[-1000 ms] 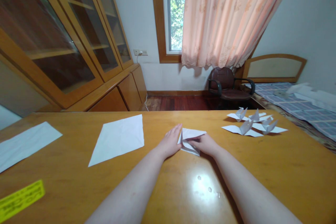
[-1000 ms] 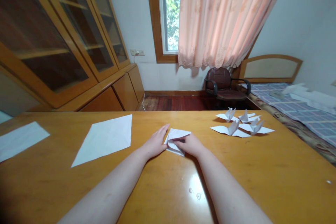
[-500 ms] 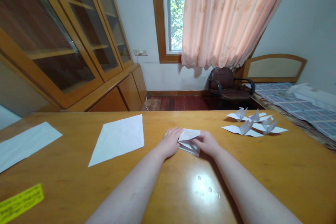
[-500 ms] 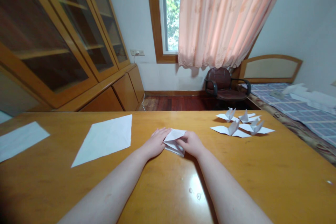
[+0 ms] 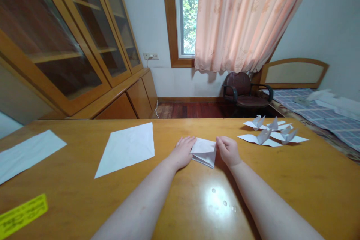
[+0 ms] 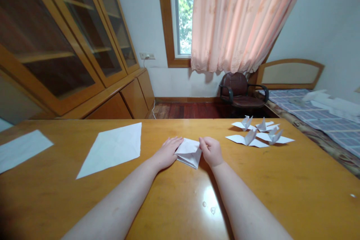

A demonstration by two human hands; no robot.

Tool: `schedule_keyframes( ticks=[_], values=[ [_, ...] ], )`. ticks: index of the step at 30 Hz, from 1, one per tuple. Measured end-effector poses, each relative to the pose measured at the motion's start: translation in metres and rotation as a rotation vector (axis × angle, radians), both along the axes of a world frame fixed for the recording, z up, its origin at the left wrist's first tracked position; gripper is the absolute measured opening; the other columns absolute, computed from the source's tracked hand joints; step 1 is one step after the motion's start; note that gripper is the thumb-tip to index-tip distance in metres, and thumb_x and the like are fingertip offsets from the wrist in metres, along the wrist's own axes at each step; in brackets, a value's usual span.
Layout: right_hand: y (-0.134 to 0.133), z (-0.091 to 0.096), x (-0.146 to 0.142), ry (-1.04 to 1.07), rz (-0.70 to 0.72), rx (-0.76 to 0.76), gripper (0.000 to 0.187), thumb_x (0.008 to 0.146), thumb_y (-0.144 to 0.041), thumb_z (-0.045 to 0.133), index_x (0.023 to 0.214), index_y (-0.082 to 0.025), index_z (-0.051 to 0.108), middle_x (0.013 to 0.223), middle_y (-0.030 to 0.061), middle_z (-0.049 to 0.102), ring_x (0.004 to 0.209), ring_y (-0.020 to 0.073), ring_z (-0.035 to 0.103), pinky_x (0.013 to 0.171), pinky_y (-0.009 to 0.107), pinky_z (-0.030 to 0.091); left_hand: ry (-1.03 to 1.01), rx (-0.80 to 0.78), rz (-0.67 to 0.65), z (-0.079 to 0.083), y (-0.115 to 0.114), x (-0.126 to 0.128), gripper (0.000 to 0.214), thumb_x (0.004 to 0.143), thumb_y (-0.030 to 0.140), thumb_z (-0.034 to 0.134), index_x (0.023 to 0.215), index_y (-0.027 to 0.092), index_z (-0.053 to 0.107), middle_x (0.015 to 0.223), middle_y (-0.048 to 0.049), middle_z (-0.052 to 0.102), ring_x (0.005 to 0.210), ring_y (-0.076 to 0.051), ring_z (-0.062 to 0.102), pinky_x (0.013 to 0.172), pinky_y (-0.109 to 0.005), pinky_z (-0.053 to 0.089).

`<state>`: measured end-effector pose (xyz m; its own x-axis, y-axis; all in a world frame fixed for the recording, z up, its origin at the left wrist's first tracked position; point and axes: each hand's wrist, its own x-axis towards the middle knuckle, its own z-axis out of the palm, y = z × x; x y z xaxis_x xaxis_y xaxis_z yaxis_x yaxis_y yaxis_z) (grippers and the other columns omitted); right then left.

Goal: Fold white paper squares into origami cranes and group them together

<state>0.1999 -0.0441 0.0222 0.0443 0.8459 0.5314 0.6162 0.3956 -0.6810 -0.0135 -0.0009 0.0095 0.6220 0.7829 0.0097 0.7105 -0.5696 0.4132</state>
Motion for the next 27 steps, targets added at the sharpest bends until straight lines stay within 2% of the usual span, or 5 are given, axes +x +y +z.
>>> schedule_keyframes(
  ticks=[3,11,16,21,27],
  values=[
    [0.001,0.000,0.002,0.000,-0.055,0.019,0.044,0.090,-0.036,0.039,0.051,-0.018,0.050,0.052,0.0001,0.049,0.053,0.0121,0.049,0.056,0.025,0.036,0.017,-0.003,-0.002,-0.001,0.001,0.000,0.067,0.073,0.016,0.044,0.139,0.022,0.032,0.146,-0.0024,0.032,0.135,-0.022,0.024,0.114,-0.043,0.013],
    [0.010,-0.003,-0.005,-0.144,0.096,-0.228,0.033,0.085,-0.038,0.047,0.065,-0.018,0.064,0.062,0.0027,0.062,0.061,0.0144,0.054,0.059,0.026,0.039,0.058,0.001,-0.019,0.003,-0.002,-0.001,0.066,0.074,0.018,0.045,0.138,0.025,0.033,0.147,-0.0032,0.030,0.136,-0.023,0.022,0.113,-0.044,0.012],
    [0.013,-0.005,-0.006,-0.230,0.053,-0.259,0.028,0.081,-0.039,0.052,0.069,-0.018,0.068,0.066,0.0046,0.064,0.067,0.0163,0.055,0.063,0.028,0.041,0.041,0.001,-0.037,0.008,-0.006,-0.001,0.072,0.074,0.044,0.056,0.139,0.024,0.031,0.147,-0.0074,0.029,0.136,-0.028,0.021,0.112,-0.047,0.011],
    [0.016,-0.006,-0.006,-0.337,0.087,-0.284,0.017,0.077,-0.033,0.059,0.077,-0.023,0.072,0.075,0.0041,0.069,0.077,0.0186,0.057,0.077,0.032,0.041,0.042,-0.037,-0.058,0.011,-0.005,-0.002,0.090,0.067,0.069,0.054,0.140,0.023,0.029,0.148,-0.0102,0.025,0.137,-0.029,0.017,0.112,-0.048,0.010],
    [0.017,-0.003,-0.006,-0.448,0.073,-0.342,0.016,0.078,-0.028,0.058,0.084,-0.027,0.073,0.089,0.0041,0.071,0.091,0.0203,0.059,0.089,0.037,0.036,0.028,-0.012,-0.042,0.007,-0.003,-0.002,0.066,0.082,0.058,0.043,0.138,0.024,0.033,0.148,-0.0076,0.028,0.137,-0.025,0.020,0.112,-0.044,0.010]
  ],
)
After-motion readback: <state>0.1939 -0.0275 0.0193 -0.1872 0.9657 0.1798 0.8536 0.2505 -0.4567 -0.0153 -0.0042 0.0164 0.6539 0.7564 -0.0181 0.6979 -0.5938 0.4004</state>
